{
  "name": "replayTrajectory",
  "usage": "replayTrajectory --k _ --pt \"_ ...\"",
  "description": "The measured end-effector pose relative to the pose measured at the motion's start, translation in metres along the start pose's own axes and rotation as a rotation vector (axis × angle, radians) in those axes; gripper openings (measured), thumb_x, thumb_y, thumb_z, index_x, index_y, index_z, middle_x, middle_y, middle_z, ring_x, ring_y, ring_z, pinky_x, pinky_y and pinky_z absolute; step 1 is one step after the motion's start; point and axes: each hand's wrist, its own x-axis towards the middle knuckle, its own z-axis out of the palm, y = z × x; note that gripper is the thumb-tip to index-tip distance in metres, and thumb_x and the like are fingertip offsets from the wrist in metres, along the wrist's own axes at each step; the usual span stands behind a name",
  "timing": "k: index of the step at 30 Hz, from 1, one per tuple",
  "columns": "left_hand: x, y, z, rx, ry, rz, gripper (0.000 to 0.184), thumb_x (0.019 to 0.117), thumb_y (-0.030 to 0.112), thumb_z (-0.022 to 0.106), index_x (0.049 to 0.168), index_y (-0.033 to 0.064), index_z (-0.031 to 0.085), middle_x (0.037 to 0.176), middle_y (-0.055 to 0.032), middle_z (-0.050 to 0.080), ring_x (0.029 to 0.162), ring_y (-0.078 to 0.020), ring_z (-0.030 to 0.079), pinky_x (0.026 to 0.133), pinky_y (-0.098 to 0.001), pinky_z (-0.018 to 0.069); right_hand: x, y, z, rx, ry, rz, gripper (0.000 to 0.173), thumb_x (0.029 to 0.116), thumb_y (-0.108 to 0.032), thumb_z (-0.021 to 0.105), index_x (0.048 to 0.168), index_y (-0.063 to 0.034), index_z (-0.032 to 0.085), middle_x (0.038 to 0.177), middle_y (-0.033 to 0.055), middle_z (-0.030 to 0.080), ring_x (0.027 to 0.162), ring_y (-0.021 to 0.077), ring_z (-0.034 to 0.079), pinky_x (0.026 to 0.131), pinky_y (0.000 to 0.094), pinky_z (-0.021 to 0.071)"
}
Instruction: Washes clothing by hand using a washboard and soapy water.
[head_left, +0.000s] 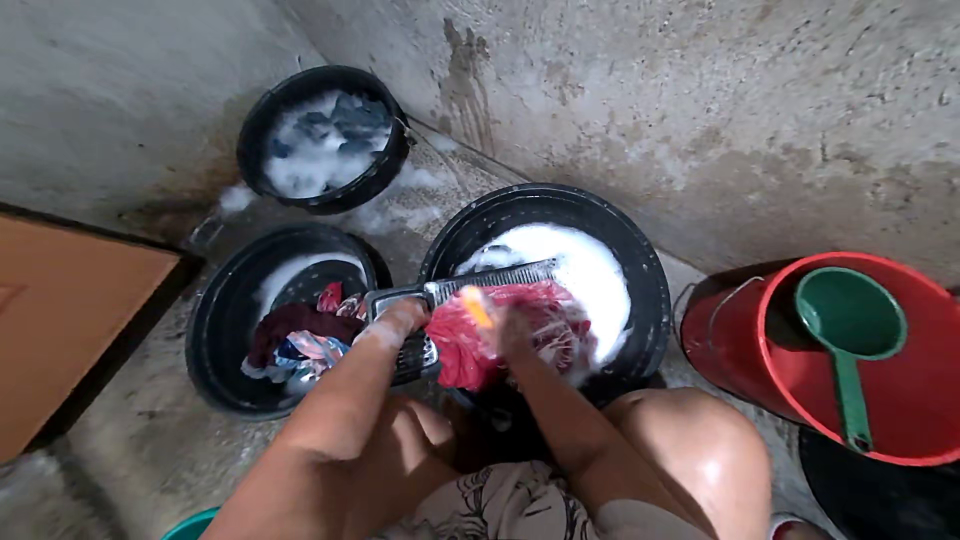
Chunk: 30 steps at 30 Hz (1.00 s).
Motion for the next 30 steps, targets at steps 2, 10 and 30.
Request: replayTrajectory --k 2,10,30 --pt "-0.007 0.008 0.001 0.053 0.049 -0.008 0.043 0.1003 0.04 0.056 0.122 0.005 0.067 0.13 -0.0241 0.064 0.126 -0.0438 0.058 0.101 -0.0691 0.0444 0.01 0.048 -0.023 -0.062 0.102 0.19 0.06 0.0944 -0.048 0.063 0.149 -0.0261 0.054 0.135 0.0197 0.064 0.124 0.0399 0.062 0.1 0.0637 0.0498" --pt "-0.098 0.088 0.023 -0.952 -0.009 0.585 0.043 0.1081 0.033 0.038 0.136 0.0064 0.056 0.127 -0.0116 0.063 0.115 -0.017 0.062 0.099 -0.0398 0.052 -0.011 0.092 -0.063 0.318 0.293 0.693 0.059 0.1013 -0.045 0.053 0.149 -0.0096 0.051 0.152 0.0219 0.048 0.143 0.0369 0.044 0.115 0.06 0.0356" --pt "-0.178 0.107 0.022 -1.082 0.054 0.533 0.053 0.1079 0.047 0.044 0.137 0.0048 0.058 0.124 -0.0138 0.065 0.111 -0.0215 0.063 0.097 -0.041 0.051 -0.138 -0.038 -0.148 1.293 0.114 0.111 0.033 0.0972 0.005 0.053 0.129 -0.0036 0.054 0.101 0.0125 0.065 0.086 0.0193 0.064 0.075 0.0385 0.0566"
